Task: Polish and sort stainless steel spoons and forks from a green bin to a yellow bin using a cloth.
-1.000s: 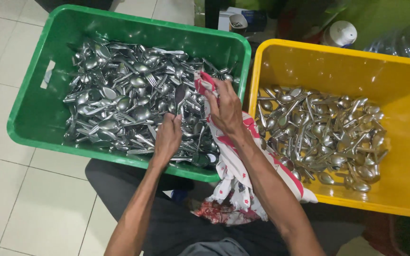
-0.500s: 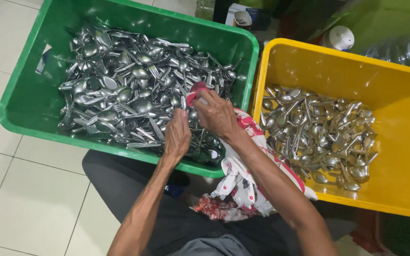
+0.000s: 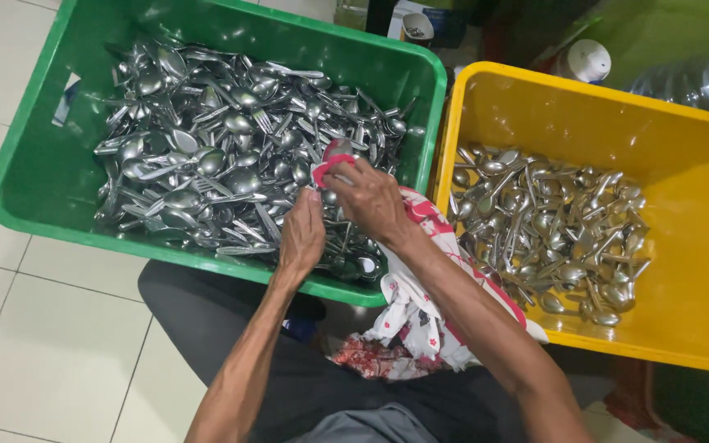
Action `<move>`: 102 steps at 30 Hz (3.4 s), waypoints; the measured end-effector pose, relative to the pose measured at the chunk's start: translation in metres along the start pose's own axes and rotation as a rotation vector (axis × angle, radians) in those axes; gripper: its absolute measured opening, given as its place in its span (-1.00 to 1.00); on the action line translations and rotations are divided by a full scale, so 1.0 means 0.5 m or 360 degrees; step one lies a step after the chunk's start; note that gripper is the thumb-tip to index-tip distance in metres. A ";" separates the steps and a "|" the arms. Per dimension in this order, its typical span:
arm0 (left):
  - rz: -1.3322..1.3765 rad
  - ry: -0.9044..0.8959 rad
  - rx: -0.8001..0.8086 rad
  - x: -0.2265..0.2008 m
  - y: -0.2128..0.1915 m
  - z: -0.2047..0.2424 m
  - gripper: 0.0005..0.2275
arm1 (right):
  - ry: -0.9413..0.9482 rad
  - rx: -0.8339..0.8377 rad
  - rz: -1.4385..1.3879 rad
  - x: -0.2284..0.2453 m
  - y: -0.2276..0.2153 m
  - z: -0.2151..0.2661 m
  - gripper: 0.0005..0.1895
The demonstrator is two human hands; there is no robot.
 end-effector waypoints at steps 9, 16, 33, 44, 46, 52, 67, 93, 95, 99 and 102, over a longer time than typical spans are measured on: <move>-0.0056 0.0018 0.0135 0.023 0.027 -0.006 -0.69 | 0.0000 -0.0102 0.0037 -0.001 -0.005 -0.017 -0.86; -0.0088 0.0041 0.0189 0.002 0.033 0.009 -0.71 | 0.0362 -0.0214 0.0393 -0.055 -0.011 -0.007 -0.86; -0.0386 0.0099 0.0143 -0.005 -0.018 0.010 -0.70 | 0.1196 -0.0397 -0.0838 -0.182 -0.040 0.038 -0.78; -0.0272 0.0144 0.0448 -0.121 -0.026 0.016 -0.38 | 0.1711 -0.0078 -0.1244 -0.184 -0.006 0.061 -0.78; -0.0583 0.0165 0.0672 -0.084 0.026 0.069 -0.37 | 0.1736 -0.0106 -0.1243 -0.189 -0.010 0.061 -0.78; -0.0548 0.0055 0.0745 -0.144 0.021 0.098 -0.26 | 0.1719 -0.0162 -0.1228 -0.177 -0.022 0.062 -0.73; 0.1038 -0.0181 0.0082 0.027 0.030 -0.173 -0.70 | 0.1275 -0.0273 -0.1265 -0.149 -0.031 0.031 -0.76; 0.0697 -0.0633 0.0642 -0.008 0.036 -0.041 -0.61 | 0.0131 -0.0188 -0.0158 -0.024 0.013 0.008 -0.87; 0.0628 -0.0477 0.0579 -0.050 0.012 -0.029 -0.55 | 0.0073 -0.0095 -0.0191 -0.011 0.051 0.019 -0.86; 0.0260 -0.0288 0.0411 -0.051 -0.028 -0.025 -0.62 | 0.0396 -0.0346 -0.0265 -0.066 -0.062 -0.015 -0.85; 0.0043 -0.0229 0.0378 -0.066 -0.027 -0.013 -0.52 | 0.0641 -0.0474 -0.0603 -0.092 -0.096 0.007 -0.77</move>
Point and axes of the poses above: each hand's wrist, its own z-axis away from the middle knuckle, its own y-axis out of the palm, x = y × z, the point moved 9 cm from there along -z, towards the middle knuckle
